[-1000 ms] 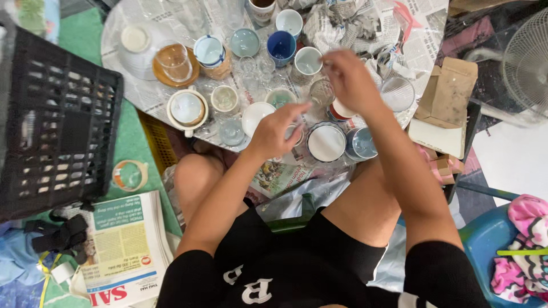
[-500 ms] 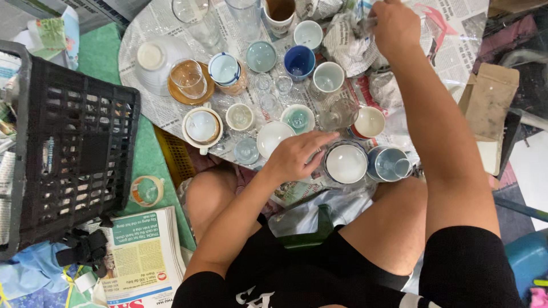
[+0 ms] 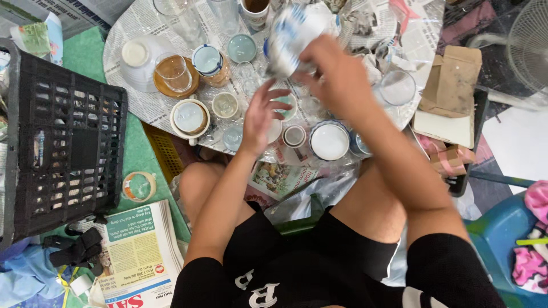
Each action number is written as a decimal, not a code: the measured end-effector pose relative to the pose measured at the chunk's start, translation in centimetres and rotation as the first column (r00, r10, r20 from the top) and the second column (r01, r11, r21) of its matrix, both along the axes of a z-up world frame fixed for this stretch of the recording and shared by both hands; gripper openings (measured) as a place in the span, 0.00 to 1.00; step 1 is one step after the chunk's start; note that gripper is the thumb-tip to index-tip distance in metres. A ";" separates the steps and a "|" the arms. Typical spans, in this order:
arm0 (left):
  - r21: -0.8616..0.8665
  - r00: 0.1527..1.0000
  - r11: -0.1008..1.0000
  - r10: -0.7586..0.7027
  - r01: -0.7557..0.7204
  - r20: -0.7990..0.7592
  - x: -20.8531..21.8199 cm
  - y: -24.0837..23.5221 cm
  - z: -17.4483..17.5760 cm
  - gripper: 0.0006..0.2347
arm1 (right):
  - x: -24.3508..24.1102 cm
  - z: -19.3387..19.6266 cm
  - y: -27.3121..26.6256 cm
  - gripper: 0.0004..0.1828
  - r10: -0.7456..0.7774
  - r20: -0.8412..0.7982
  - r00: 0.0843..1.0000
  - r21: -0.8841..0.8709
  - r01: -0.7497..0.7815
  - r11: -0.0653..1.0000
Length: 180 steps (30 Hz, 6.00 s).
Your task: The person sits at a table and wraps individual cups and small bowls in newspaper. They fold the paper around each item and place the wrapped bundle into a black plastic crate.
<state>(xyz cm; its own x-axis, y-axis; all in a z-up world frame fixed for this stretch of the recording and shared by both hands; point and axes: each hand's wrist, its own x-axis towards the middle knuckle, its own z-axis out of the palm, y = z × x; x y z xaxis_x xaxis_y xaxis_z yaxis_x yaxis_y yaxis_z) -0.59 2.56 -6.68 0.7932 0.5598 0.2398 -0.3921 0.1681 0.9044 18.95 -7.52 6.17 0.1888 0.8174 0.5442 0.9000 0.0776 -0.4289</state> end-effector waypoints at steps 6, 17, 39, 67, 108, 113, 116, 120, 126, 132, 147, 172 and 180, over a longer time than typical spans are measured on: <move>-0.178 0.981 0.981 -0.038 0.073 0.190 -1.6 -0.3 -6.1 0.36 | -7.7 -0.7 -3.3 0.15 0.093 -0.041 0.995 -0.021 -0.094 0.995; -0.420 0.982 0.890 -0.134 0.177 0.130 -2.0 -1.3 -6.9 0.30 | -5.7 -4.5 -6.0 0.24 0.040 -0.126 0.991 -0.105 -0.054 0.993; -0.536 0.877 0.740 -0.480 0.406 0.002 -2.0 -1.8 -5.8 0.36 | -3.7 -6.2 -7.7 0.25 0.298 -0.448 0.843 0.013 -0.327 0.945; -0.592 0.994 0.803 -0.109 0.072 -0.026 -1.7 -2.3 -6.3 0.30 | -4.2 -5.3 -8.1 0.24 0.197 -0.014 0.980 -0.015 -0.198 0.980; -0.082 0.683 0.740 0.566 -0.668 -0.462 -6.1 5.6 -7.2 0.28 | -3.8 -5.5 -10.6 0.12 0.196 -0.465 0.863 -0.106 -0.274 0.956; -0.339 0.854 0.802 0.520 -0.492 -0.010 -6.8 6.6 -6.5 0.26 | -1.9 -5.0 -13.6 0.11 0.012 -0.316 0.949 -0.236 -0.091 0.967; -0.400 0.893 0.818 0.450 -0.413 -0.001 -6.3 6.2 -6.6 0.24 | -1.5 -5.9 -14.3 0.08 -0.017 -0.189 0.982 -0.298 -0.041 0.954; -0.393 0.939 0.861 0.343 -0.322 -0.019 -5.8 5.5 -6.8 0.27 | -1.8 -7.8 -14.7 0.08 -0.028 -0.089 0.996 -0.377 -0.007 0.926; -0.392 0.971 0.893 0.238 -0.222 -0.006 -4.9 4.7 -7.8 0.36 | -2.2 -10.4 -15.1 0.09 -0.046 -0.032 0.998 -0.437 0.027 0.899; -0.446 0.973 0.870 0.230 -0.208 -0.006 -4.4 4.9 -8.1 0.30 | -1.9 -11.7 -15.4 0.09 -0.095 -0.058 0.994 -0.464 0.057 0.884; -0.382 0.988 0.920 0.131 -0.089 0.085 -3.4 3.4 -4.4 0.23 | -2.5 -8.6 -14.9 0.18 -0.242 -0.135 0.961 -0.520 0.139 0.843; 0.005 0.945 1.000 -0.010 0.012 -0.327 -6.9 1.2 -2.2 0.19 | -5.7 -7.0 -7.1 0.04 -0.082 -0.519 0.851 0.019 0.107 0.994; 0.114 0.881 0.991 -0.011 0.074 -0.473 -7.9 2.5 1.2 0.14 | -0.2 -9.5 -8.2 0.12 -0.143 -0.679 0.720 -0.013 0.183 0.983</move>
<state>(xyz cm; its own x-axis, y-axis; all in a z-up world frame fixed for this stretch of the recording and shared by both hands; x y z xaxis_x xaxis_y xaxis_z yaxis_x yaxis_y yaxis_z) -8.44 5.05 -5.53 0.8521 0.5134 -0.1018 0.0897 0.0483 0.9948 18.74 -15.76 -3.28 0.6498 0.7141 0.2602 0.3747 -0.0032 -0.9271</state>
